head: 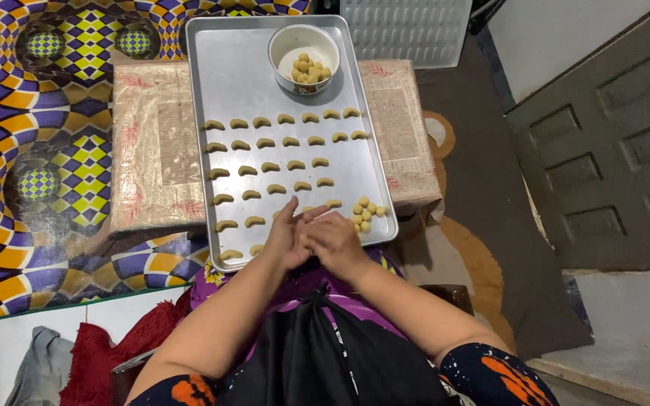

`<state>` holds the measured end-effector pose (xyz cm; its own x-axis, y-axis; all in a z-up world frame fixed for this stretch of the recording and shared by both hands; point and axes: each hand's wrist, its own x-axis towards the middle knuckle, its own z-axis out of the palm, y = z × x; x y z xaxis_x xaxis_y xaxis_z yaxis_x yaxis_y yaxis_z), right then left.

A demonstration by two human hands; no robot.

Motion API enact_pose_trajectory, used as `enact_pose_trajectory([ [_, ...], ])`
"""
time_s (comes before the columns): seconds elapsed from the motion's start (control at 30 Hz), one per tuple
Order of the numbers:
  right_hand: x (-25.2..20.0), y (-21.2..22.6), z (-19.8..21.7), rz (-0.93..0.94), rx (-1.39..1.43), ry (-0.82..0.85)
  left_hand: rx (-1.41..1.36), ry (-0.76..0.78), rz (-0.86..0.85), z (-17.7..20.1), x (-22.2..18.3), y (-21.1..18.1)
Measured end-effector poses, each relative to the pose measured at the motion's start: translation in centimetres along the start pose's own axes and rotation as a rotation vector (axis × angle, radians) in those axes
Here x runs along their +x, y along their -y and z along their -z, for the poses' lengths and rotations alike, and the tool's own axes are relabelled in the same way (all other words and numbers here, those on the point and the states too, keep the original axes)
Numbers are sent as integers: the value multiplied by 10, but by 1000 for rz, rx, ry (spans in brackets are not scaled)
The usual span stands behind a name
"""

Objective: Shaping small pieces of dough into crescent shapes and arranging them in rows on a metal baking tray.

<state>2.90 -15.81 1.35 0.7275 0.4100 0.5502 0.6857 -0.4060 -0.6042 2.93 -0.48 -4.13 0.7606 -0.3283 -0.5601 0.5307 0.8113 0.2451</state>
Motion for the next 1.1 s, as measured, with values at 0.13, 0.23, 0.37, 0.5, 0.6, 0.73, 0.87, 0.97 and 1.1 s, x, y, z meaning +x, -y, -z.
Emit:
enact_pose_trajectory([
  [0.13,1,-5,-1,-11,-107,199,-120,126,50,26,11,7],
  [0.23,22,-4,0,-96,-107,286,-256,163,94,-13,-28,7],
  [0.37,27,46,-23,102,-196,295,-195,45,-147,-106,-102,-13],
  [0.5,2,12,-33,356,-117,277,-185,10,-20,-53,-68,-14],
  [0.6,28,19,-28,-239,-185,475,-28,-6,79,-34,-52,14],
  [0.73,6,51,-31,-87,-214,560,-5,-27,84,8,-19,21],
  [0.87,0,8,-34,-129,-365,556,25,-63,84,56,9,20],
  [0.97,38,28,-12,-401,-177,497,-13,-38,62,-60,-68,11],
  [1.1,-2,42,-34,-170,-318,671,-21,7,-113,-27,-35,14],
])
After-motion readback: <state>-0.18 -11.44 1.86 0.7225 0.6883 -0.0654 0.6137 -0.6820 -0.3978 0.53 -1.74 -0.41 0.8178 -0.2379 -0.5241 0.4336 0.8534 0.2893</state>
